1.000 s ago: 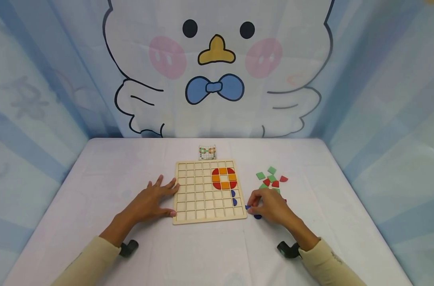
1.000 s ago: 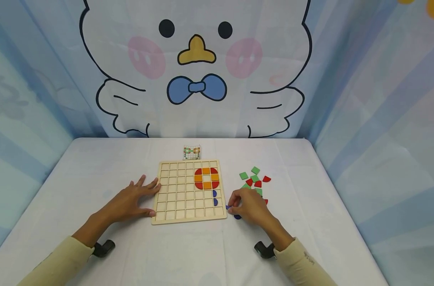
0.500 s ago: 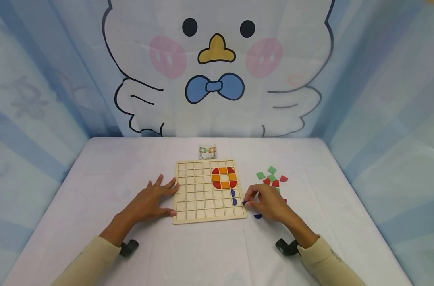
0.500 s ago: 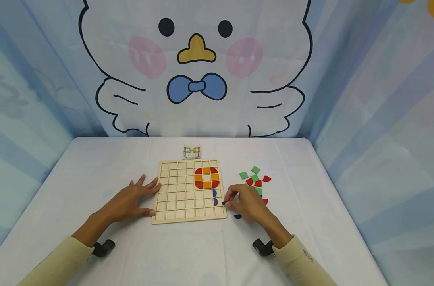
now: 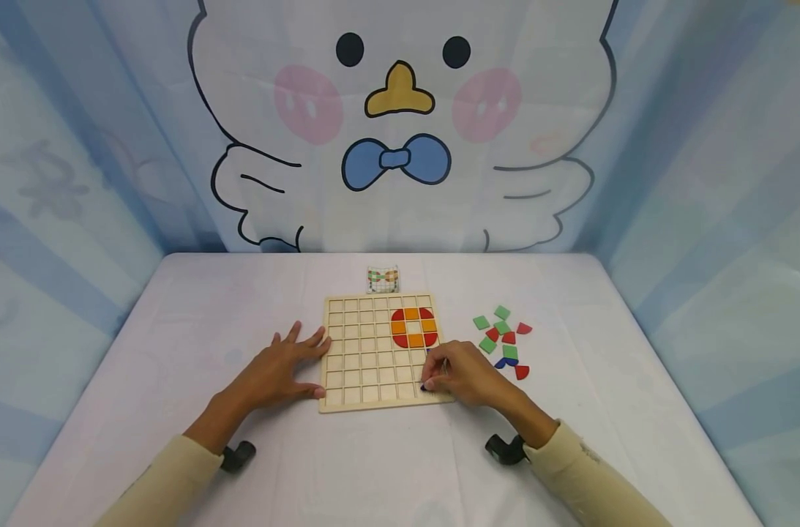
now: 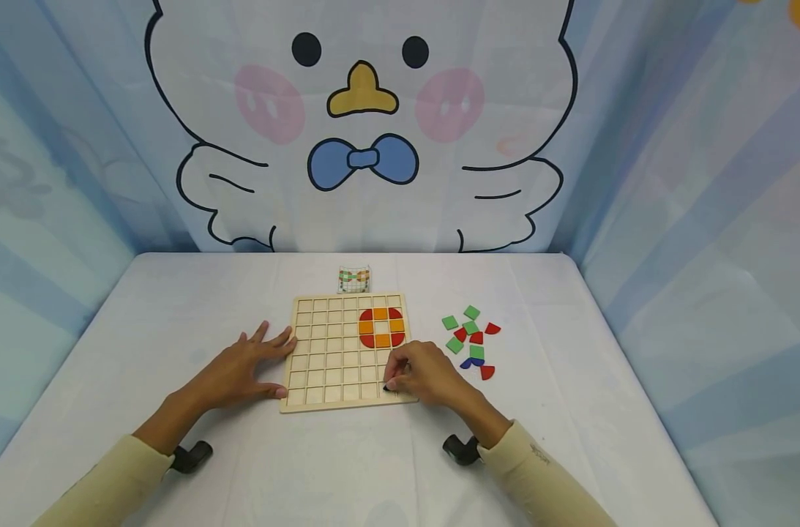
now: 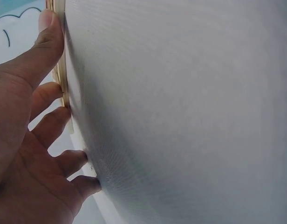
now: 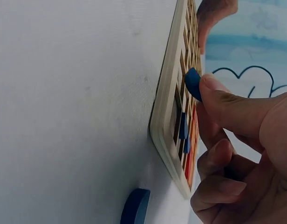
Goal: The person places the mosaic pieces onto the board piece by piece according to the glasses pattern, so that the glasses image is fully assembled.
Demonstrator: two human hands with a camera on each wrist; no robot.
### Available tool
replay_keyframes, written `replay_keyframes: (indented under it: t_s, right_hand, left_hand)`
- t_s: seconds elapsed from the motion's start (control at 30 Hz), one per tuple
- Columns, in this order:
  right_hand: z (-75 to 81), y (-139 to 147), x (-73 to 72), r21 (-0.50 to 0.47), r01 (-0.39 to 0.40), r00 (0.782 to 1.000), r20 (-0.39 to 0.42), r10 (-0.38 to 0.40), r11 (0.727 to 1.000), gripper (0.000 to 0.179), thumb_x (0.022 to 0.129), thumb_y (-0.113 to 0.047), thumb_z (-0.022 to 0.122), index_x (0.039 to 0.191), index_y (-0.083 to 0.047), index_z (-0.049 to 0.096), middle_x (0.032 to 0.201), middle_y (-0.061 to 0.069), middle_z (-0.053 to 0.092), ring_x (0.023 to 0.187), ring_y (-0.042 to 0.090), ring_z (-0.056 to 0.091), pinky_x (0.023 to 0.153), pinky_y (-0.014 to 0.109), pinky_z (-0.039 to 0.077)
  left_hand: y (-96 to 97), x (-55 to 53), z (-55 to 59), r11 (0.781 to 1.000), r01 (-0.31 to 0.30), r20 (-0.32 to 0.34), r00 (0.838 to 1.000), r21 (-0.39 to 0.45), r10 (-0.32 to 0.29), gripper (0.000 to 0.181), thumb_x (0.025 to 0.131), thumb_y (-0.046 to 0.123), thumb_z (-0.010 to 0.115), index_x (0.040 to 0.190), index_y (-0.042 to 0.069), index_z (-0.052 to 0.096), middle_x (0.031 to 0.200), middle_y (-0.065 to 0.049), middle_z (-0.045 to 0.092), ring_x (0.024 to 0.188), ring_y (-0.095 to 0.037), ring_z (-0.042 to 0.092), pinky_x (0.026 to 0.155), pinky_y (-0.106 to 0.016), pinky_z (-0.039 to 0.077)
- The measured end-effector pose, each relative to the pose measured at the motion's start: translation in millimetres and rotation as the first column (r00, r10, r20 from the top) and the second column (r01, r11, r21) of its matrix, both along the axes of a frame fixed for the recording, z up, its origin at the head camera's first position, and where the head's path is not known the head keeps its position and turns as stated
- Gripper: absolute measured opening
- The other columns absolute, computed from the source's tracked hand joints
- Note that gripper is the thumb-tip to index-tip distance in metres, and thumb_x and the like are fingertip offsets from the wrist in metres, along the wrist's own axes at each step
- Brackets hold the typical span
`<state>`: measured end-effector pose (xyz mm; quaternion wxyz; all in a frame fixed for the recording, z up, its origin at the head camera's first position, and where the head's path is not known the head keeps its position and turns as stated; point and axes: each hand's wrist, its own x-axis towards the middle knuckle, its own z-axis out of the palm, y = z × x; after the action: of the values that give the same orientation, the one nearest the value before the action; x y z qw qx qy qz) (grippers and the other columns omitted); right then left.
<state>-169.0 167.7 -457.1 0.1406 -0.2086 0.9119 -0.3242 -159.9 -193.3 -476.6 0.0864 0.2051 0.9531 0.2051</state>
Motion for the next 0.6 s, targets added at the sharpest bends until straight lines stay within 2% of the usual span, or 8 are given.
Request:
replay_keyframes:
  t_s: [0.27,0.6]
  right_hand:
    - [-0.4,-11.1,1.0,0.059,-0.017,0.999,0.043,0.014,0.998,0.018,0.091,-0.014,0.084,0.08,-0.024,0.075,0.079,-0.009,0.065,0.081,0.013,0.059,0.077,0.028,0.05]
    - [-0.2,-14.4,2.9,0.101,-0.03,1.0,0.01,0.029,0.994,0.021,0.09,-0.01,0.085,0.078,-0.024,0.074,0.08,-0.012,0.065,0.084,0.013,0.059,0.082,0.034,0.053]
  left_hand:
    - [-0.2,-0.1,-0.6,1.0,0.003,-0.011,1.0,-0.003,-0.003,0.094,0.081,0.048,0.089,0.159,0.015,0.049,0.17,-0.01,0.039,0.159,-0.056,0.02,0.124,-0.076,0.023]
    - [-0.4,-0.5,-1.1,1.0,-0.002,0.0,1.0,-0.002,0.002,0.094,0.081,0.047,0.089,0.16,0.016,0.049,0.17,-0.01,0.038,0.16,-0.055,0.02,0.125,-0.076,0.021]
